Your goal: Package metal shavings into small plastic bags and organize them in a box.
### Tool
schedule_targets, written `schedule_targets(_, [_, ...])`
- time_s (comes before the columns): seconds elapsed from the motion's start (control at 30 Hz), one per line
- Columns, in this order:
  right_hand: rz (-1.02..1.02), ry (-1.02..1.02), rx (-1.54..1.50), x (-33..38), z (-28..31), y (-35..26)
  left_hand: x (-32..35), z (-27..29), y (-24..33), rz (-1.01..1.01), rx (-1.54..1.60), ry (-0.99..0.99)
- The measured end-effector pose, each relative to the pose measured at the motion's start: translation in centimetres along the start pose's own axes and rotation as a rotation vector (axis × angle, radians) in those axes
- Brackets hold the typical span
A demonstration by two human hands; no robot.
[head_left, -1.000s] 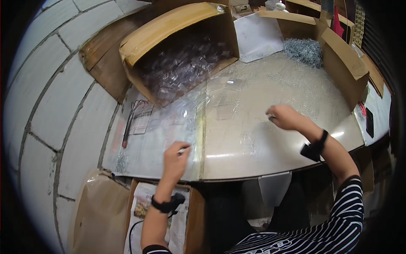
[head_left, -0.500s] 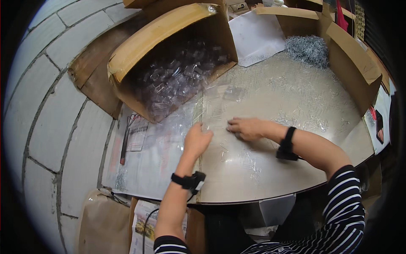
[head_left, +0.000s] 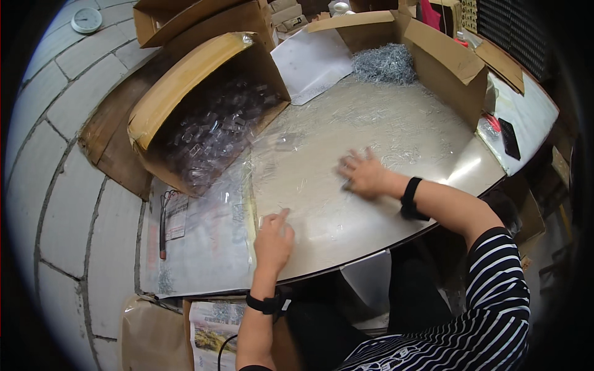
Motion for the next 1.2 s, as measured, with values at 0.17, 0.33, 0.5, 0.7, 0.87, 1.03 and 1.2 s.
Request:
schedule_targets(0.17, [-0.170, 0.037, -0.188, 5.7, -1.7, 2.5, 3.4, -2.6, 1.5, -0.181, -0.390, -0.085])
schedule_targets(0.33, [-0.135, 0.361, -0.745, 9.3, 0.4, -1.8, 3.4, -1.1, 1.4, -0.199, -0.246, 0.038])
schedule_targets(0.5, [-0.534, 0.797, -0.709, 16.0, -4.6, 0.7, 6.6, 0.2, -0.3, 0.125, 0.692, -0.009])
schedule_targets(0.7, [-0.222, 0.465, -0.290, 7.6, -2.0, -7.1, 16.5, -4.7, -1.3, 0.453, 1.407, -0.511])
schedule_targets(0.87, [-0.288, 0.714, -1.110, 9.1, -0.3, -5.7, 22.6, -7.6, -5.6, 0.692, 1.302, -0.630])
schedule_targets(1.03, [0.017, 0.643, -0.466, 7.1, -1.6, -8.3, 24.6, -15.3, -7.4, 0.847, 1.096, -0.877])
schedule_targets(1.2, [-0.096, 0.685, -0.265, 8.6, -3.1, -17.2, 22.9, -19.9, -2.8, 0.822, 1.420, -0.989])
Point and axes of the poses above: each hand's wrist, its own x-axis away from the middle knuckle, its own z-axis out of the back of the hand, y = z × x, the point moved 3 cm from there along -x, towards the middle knuckle, and after that the axes turned 15 degrees about z, right-handed, at the moved point
